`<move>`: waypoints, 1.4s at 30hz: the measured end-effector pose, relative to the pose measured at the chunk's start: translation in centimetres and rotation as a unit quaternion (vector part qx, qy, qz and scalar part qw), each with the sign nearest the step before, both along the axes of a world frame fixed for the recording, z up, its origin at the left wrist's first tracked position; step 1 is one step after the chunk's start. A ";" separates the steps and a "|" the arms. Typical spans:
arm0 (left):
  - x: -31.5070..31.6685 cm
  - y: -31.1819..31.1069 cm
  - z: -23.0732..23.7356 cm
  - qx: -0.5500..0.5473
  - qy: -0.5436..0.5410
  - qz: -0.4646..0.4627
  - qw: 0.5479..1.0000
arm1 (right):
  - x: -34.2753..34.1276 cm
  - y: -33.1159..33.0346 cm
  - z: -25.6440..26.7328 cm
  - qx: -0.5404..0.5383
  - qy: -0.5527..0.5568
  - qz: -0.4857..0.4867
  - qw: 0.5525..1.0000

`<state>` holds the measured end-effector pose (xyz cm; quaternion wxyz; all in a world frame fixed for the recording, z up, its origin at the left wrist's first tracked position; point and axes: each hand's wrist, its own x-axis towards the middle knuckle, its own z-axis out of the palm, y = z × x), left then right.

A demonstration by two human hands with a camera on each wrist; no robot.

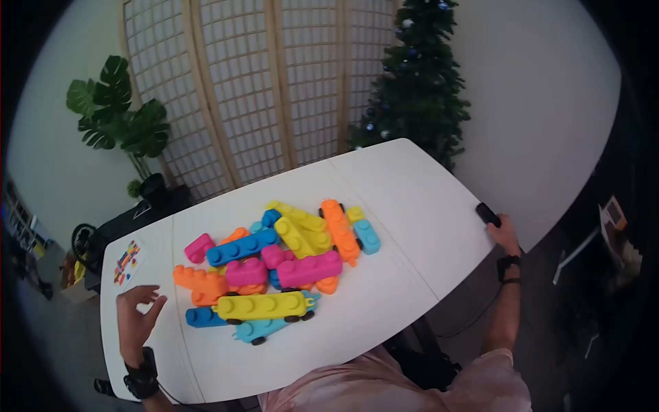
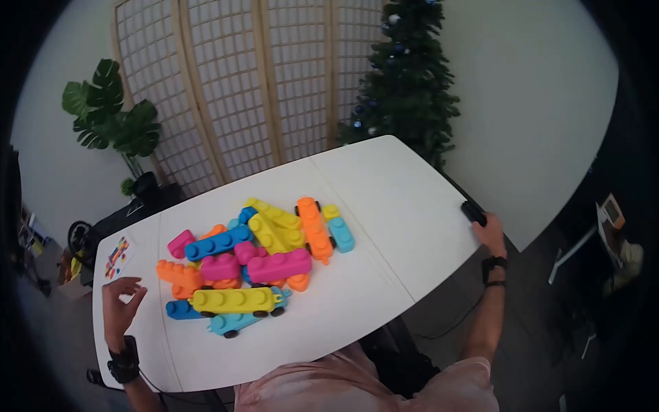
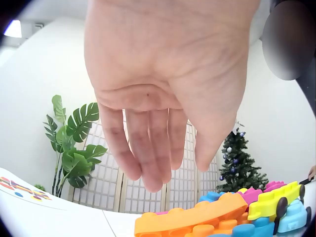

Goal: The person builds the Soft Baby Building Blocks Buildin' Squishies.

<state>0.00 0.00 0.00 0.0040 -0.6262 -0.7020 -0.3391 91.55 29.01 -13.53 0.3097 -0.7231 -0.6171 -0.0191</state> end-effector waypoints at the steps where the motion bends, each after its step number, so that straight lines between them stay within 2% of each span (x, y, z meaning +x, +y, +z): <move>1: 0.3 0.3 0.4 0.005 0.023 -0.011 1.000 | 2.3 1.2 -1.3 -0.014 -0.031 0.013 0.999; 2: 0.6 0.7 0.8 0.010 0.047 -0.018 0.999 | 3.9 2.3 -3.0 0.033 -0.075 0.017 0.996; 3: 0.9 1.1 1.2 0.008 0.068 -0.020 0.997 | 2.5 2.2 -2.2 0.035 -0.041 0.008 0.999; 5: 1.4 1.7 1.9 -0.001 0.123 -0.022 0.992 | 2.0 3.0 -1.9 0.075 -0.074 0.026 0.994; 6: 1.6 2.1 2.3 -0.008 0.158 -0.025 0.987 | 0.9 3.5 -1.1 0.096 -0.062 0.076 0.991; 8: 2.0 3.1 2.9 -0.006 0.186 -0.037 0.982 | 0.2 5.4 -1.3 0.097 -0.040 0.074 0.992; 10: 1.7 4.6 2.8 0.019 0.219 -0.052 0.974 | -2.6 6.5 1.4 0.103 -0.014 0.104 0.989; 13: 0.8 7.2 3.0 0.064 0.209 -0.054 0.974 | -12.1 5.7 6.6 0.071 0.025 0.154 0.985; 15: 0.0 9.3 2.5 0.066 0.169 -0.060 0.982 | -16.3 6.2 7.9 0.118 0.060 0.218 0.967; 16: -0.5 10.2 1.9 0.061 0.147 -0.071 0.985 | -19.3 5.7 9.3 0.117 0.060 0.223 0.966; 18: -1.7 11.9 0.1 0.053 0.126 -0.075 0.988 | -26.1 3.8 13.3 0.097 0.032 0.305 0.947; 20: -2.9 13.6 -1.4 0.048 0.105 -0.085 0.990 | -32.0 2.2 16.3 0.084 0.025 0.321 0.943; 22: -4.2 14.4 -2.4 0.005 0.018 -0.076 0.997 | -36.5 1.3 18.2 0.069 0.019 0.335 0.940; 24: -4.8 14.6 -3.1 -0.027 -0.015 -0.077 0.997 | -39.9 0.9 19.5 0.095 -0.001 0.429 0.898; 28: -5.8 14.9 -5.5 -0.103 -0.030 -0.058 0.993 | -46.1 -0.5 21.5 0.084 0.003 0.490 0.868; 30: -5.8 15.0 -6.3 -0.143 -0.039 -0.049 0.988 | -48.6 -0.9 22.1 0.054 0.011 0.558 0.828; 32: -5.7 15.2 -6.1 -0.160 -0.038 -0.054 0.985 | -50.9 -1.5 22.0 0.046 0.004 0.579 0.814; 34: -5.8 15.4 -6.1 -0.224 -0.058 -0.079 0.970 | -52.9 -2.6 22.2 0.038 -0.003 0.601 0.799; 36: -6.2 15.6 -6.5 -0.225 -0.056 -0.088 0.969 | -54.5 -4.1 22.4 -0.025 -0.011 0.642 0.766; 37: -6.3 15.8 -6.7 -0.224 -0.055 -0.101 0.968 | -55.2 -4.5 22.2 -0.007 -0.025 0.678 0.735; 38: -6.4 15.8 -6.9 -0.224 -0.054 -0.114 0.966 | -55.8 -5.0 21.9 -0.009 -0.025 0.679 0.734; 41: -6.3 15.8 -6.9 -0.246 -0.059 -0.096 0.963 | -56.9 -6.7 21.3 -0.062 -0.082 0.751 0.653; 42: -6.2 15.7 -6.8 -0.246 -0.059 -0.097 0.962 | -57.2 -7.3 21.3 -0.062 -0.082 0.750 0.653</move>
